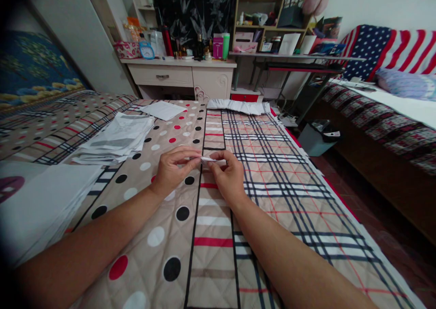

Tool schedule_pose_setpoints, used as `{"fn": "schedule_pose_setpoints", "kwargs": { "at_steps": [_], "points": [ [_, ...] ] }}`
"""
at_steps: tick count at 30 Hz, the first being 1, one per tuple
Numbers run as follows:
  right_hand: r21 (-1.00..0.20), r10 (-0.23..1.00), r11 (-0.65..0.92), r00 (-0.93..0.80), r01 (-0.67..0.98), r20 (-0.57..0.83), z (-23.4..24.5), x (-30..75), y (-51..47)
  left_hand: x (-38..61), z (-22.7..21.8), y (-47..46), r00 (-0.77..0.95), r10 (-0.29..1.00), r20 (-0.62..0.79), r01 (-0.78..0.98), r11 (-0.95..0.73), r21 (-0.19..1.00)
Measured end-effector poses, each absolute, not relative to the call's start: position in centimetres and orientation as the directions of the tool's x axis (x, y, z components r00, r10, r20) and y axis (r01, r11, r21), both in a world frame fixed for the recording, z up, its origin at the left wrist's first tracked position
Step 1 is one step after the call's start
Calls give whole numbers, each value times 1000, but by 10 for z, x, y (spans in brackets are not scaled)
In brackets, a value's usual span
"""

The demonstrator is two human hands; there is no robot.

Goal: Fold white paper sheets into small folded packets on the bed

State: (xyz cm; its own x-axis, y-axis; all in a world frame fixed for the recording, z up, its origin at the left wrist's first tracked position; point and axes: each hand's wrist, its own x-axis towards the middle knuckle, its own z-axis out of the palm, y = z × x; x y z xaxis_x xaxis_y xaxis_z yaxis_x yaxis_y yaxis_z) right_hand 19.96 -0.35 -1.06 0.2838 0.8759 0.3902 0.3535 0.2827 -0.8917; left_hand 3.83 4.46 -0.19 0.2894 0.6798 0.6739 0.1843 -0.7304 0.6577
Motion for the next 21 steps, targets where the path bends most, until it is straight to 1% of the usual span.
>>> {"fn": "schedule_pose_setpoints", "kwargs": {
  "at_steps": [1, 4, 6, 12, 18, 21],
  "points": [
    [-849, 856, 324, 252, 418, 451, -10, 199, -5, 39, -2, 44, 305, 663, 684, 194, -746, 636],
    [-661, 759, 474, 110, 582, 642, -6, 199, -8, 40, -3, 42, 342, 619, 707, 209, -783, 585],
    [-594, 729, 510, 54, 623, 683, -4, 199, -9, 41, -4, 41, 353, 608, 711, 224, -793, 567],
    [-520, 704, 514, 11, 682, 710, -3, 198, -9, 43, -2, 40, 358, 588, 725, 261, -809, 527],
    [-470, 687, 494, 4, 731, 727, -2, 198, -10, 45, -1, 39, 351, 617, 704, 263, -787, 558],
    [-450, 680, 473, 10, 758, 733, -3, 198, -9, 46, -2, 38, 366, 610, 703, 264, -792, 551]
  ]
}}
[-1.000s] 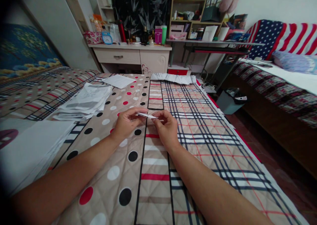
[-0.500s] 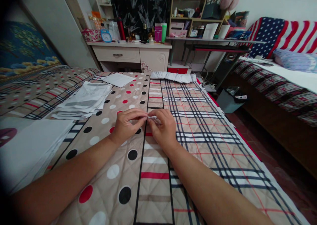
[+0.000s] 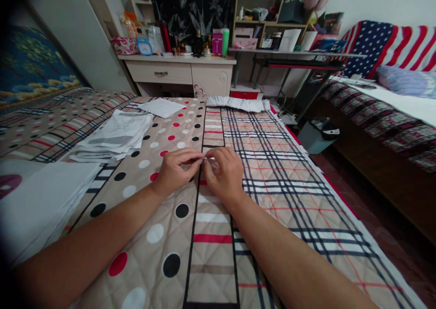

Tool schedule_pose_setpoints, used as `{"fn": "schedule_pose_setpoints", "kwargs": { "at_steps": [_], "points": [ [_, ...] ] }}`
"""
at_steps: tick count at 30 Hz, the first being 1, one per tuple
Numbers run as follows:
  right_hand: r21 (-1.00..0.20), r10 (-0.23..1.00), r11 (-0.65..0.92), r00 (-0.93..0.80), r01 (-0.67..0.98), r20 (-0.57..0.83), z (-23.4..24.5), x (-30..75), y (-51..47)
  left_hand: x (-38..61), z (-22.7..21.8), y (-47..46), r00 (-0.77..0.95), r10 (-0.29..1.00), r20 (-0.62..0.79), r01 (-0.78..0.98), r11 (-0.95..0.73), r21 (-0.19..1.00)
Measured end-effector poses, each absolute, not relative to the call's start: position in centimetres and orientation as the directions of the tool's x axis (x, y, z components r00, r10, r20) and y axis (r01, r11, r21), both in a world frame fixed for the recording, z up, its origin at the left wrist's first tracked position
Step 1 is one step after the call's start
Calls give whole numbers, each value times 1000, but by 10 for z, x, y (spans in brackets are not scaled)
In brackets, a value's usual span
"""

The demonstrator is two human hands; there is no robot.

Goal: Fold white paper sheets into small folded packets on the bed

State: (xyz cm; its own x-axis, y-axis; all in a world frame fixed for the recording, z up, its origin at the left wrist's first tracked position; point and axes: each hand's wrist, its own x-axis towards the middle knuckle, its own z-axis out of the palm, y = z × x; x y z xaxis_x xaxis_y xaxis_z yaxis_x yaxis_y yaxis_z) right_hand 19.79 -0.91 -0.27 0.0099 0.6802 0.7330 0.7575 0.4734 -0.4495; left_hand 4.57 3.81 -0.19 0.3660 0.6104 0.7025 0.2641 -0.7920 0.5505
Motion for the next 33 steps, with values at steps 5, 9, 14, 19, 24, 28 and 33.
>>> {"fn": "schedule_pose_setpoints", "kwargs": {
  "at_steps": [5, 9, 14, 19, 24, 28, 33],
  "points": [
    [-407, 687, 435, -4, 803, 726, -3, 197, -9, 48, -3, 37, 385, 559, 734, 265, -829, 492],
    [-375, 693, 417, -22, 828, 721, -3, 196, -9, 49, -2, 35, 390, 559, 731, 309, -828, 468],
    [-374, 699, 396, -11, 838, 715, -2, 198, -8, 49, 0, 35, 392, 584, 711, 425, -800, 423],
    [-405, 706, 399, 6, 822, 708, -2, 199, -5, 47, 3, 39, 362, 615, 700, 501, -762, 411],
    [-461, 701, 395, 63, 795, 710, -3, 204, 0, 45, 0, 45, 317, 621, 717, 528, -743, 411],
    [-497, 700, 398, 95, 771, 708, -3, 208, 4, 44, -5, 51, 272, 632, 726, 497, -738, 456],
    [-448, 730, 424, -4, 787, 684, -3, 214, 9, 44, -6, 56, 245, 646, 723, 438, -739, 513]
  ]
}}
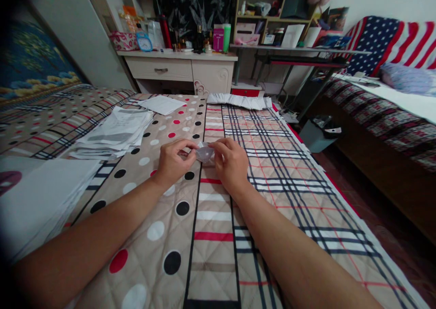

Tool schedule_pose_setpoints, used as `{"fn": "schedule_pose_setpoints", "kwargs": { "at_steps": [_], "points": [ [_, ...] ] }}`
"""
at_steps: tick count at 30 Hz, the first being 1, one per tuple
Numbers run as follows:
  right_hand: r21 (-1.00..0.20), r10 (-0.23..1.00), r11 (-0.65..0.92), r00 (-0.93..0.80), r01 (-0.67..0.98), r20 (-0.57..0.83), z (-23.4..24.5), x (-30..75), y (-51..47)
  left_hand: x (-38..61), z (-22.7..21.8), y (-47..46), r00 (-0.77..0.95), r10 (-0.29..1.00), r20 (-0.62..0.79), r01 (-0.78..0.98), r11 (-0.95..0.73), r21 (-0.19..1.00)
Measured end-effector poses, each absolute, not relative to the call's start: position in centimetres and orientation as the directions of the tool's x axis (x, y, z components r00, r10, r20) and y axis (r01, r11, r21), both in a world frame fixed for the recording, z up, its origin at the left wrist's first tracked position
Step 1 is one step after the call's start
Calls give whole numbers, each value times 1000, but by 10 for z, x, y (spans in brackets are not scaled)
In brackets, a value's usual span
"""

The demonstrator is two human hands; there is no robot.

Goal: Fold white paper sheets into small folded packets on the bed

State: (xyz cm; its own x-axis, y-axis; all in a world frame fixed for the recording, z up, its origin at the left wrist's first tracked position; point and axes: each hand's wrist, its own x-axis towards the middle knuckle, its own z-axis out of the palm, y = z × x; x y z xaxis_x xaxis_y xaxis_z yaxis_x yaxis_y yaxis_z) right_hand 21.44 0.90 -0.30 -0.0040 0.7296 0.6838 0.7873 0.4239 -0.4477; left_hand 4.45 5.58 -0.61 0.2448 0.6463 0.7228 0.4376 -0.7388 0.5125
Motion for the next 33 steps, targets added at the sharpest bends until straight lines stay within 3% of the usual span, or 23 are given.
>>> {"fn": "schedule_pose_setpoints", "kwargs": {
  "at_steps": [9, 12, 16, 19, 25, 33],
  "points": [
    [-371, 867, 302, -91, 878, 489, -11, 234, 23, 26, -11, 81, 289, 733, 616, 530, -658, 535],
    [-344, 858, 335, -134, 877, 496, -12, 233, 25, 20, -9, 82, 396, 700, 595, 582, -692, 426],
    [-340, 827, 432, -216, 835, 519, -11, 232, 25, 19, -1, 73, 622, 593, 512, 613, -775, 154],
    [-371, 813, 482, -248, 794, 526, -9, 235, 25, 18, 3, 67, 706, 549, 448, 587, -807, 64],
    [-418, 840, 475, -259, 774, 476, -9, 242, 26, 14, 1, 69, 669, 611, 423, 631, -768, 111],
    [-466, 845, 495, -283, 733, 453, -11, 236, 24, 22, -6, 72, 705, 526, 476, 498, -845, 195]
  ]
}}
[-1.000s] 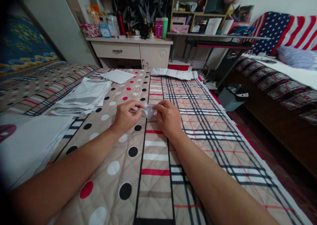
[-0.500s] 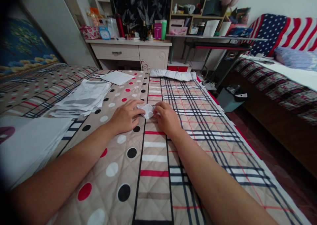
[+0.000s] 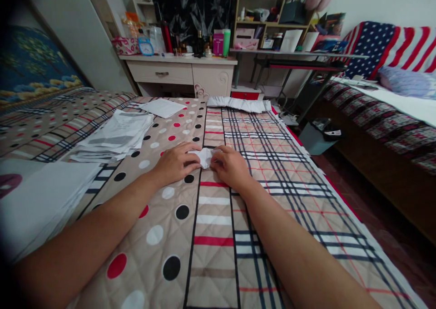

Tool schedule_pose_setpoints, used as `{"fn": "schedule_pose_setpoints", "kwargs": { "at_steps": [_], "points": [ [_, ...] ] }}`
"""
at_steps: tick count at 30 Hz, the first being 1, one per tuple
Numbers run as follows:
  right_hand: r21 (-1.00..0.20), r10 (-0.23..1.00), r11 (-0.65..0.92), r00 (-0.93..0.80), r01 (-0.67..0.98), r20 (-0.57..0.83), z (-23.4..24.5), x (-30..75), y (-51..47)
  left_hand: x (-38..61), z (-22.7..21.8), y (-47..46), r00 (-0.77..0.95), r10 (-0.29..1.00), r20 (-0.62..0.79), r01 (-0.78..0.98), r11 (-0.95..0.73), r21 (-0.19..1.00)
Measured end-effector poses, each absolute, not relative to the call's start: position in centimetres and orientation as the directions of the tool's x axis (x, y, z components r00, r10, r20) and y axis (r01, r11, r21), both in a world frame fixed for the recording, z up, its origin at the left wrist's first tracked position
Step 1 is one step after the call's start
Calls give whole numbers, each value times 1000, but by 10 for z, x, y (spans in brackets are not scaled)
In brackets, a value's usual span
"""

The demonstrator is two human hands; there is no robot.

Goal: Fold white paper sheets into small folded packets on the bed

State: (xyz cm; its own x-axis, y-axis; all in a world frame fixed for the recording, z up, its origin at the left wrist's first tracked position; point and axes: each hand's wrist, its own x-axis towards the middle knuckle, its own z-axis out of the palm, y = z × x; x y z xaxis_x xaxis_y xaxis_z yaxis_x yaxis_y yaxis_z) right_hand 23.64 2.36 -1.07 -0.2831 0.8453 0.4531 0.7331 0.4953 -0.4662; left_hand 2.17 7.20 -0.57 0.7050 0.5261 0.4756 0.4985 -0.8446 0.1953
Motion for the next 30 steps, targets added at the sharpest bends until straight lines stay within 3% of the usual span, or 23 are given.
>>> {"fn": "schedule_pose_setpoints", "kwargs": {
  "at_steps": [5, 10, 16, 19, 25, 30],
  "points": [
    [-620, 889, 405, -131, 672, 439, -14, 237, 24, 20, -11, 76, 617, 608, 499, 481, -794, 373],
    [-713, 951, 248, -23, 656, 310, -12, 234, 22, 26, -16, 78, 558, 663, 498, 502, -748, 433],
    [-792, 947, 288, -37, 538, 319, -9, 234, 19, 27, -15, 74, 471, 738, 483, 545, -674, 499],
    [-772, 913, 388, -100, 503, 395, -8, 233, 18, 28, -8, 68, 444, 752, 487, 564, -657, 501],
    [-613, 792, 583, -207, 534, 574, -12, 229, 15, 31, 3, 58, 511, 651, 561, 673, -709, 211],
    [-553, 786, 569, -205, 608, 583, -13, 226, 13, 33, -1, 57, 533, 658, 532, 616, -733, 290]
  ]
}}
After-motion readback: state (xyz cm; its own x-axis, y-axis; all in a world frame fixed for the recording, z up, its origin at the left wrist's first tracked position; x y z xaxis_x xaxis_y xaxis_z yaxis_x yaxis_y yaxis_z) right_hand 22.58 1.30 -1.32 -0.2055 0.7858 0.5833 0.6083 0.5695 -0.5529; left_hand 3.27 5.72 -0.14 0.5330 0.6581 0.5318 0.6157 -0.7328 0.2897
